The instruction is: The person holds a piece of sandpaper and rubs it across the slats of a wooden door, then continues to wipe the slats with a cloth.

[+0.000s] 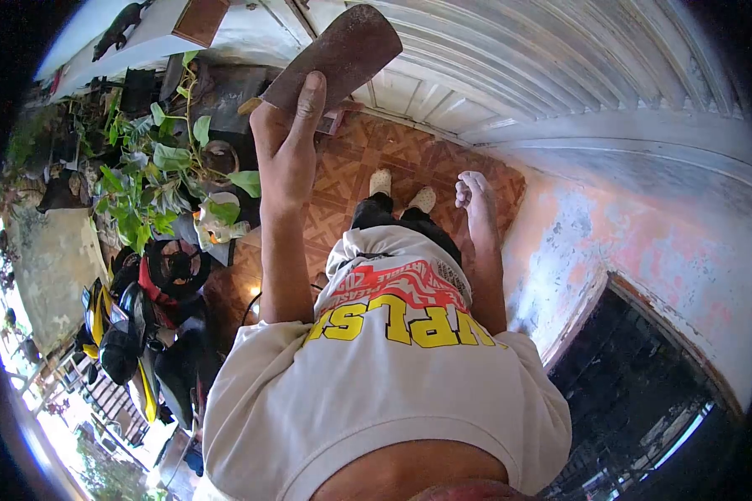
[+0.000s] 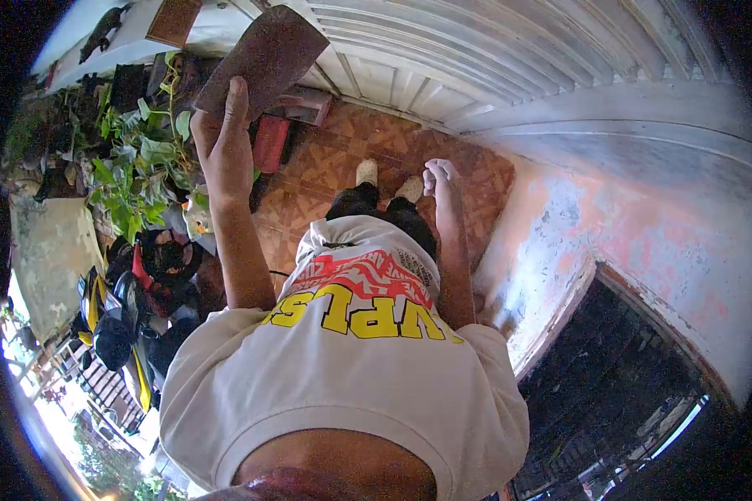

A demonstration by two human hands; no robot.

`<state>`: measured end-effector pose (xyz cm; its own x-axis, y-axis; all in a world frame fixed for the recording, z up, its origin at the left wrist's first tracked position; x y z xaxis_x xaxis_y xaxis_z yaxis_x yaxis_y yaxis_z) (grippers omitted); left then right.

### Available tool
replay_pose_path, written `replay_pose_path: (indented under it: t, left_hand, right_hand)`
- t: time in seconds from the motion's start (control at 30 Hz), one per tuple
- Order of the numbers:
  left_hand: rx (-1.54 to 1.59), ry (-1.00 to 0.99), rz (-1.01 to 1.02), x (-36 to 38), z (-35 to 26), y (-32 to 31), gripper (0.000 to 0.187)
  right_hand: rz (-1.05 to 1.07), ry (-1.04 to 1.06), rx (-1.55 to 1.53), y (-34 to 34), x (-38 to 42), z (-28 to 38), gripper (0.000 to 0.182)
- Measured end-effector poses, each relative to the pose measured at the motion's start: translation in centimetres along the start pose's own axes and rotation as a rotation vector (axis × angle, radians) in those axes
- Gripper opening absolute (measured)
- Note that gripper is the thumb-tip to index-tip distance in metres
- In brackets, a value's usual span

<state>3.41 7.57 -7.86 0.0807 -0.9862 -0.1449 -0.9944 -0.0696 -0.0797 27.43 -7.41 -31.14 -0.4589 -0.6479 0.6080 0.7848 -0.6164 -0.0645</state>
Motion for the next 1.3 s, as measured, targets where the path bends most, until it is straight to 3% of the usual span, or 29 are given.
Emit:
replay_pose_path:
  t: [0.27,0.57,0.67,0.73,0.93,1.3]
  left_hand:
    - [0.027,-0.081,-0.055,-0.5,-0.1,0.7,0.034]
    - [-0.008,-0.026,-0.121,-0.1,0.3,1.5,0.034]
    - [0.018,0.029,-0.099,0.6,-0.8,1.0,0.035]
    - [-0.022,0.126,-0.194,1.0,-1.4,0.7,0.035]
    - [0.001,0.004,-0.18,1.0,-0.1,1.5,0.035]
    - [-0.002,0.057,-0.195,1.6,-0.7,1.4,0.038]
  right_hand:
    - [0.042,-0.006,0.008,0.0,-1.1,0.2,0.014]
    - [0.096,-0.004,0.039,-0.1,-1.5,1.4,0.017]
    - [0.108,0.001,0.051,-0.1,-1.6,1.7,0.017]
    - [0.135,0.009,0.059,-0.2,-1.8,1.5,0.016]
    - [0.148,-0.013,0.085,-0.1,-2.2,1.4,0.013]
    - [0.152,-0.018,0.09,-0.2,-2.2,2.2,0.015]
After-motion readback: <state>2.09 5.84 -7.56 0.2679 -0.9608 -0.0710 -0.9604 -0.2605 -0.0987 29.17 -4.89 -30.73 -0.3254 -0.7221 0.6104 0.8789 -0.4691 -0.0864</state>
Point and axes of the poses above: each hand's wrist, its own x-axis away from the middle knuckle, its own y-axis out of the back of the hand, z = x × y, the point moved 2 cm from there along -x, towards the middle knuckle, and after that the axes turned 8 degrees about -z, right-handed, at the moved point
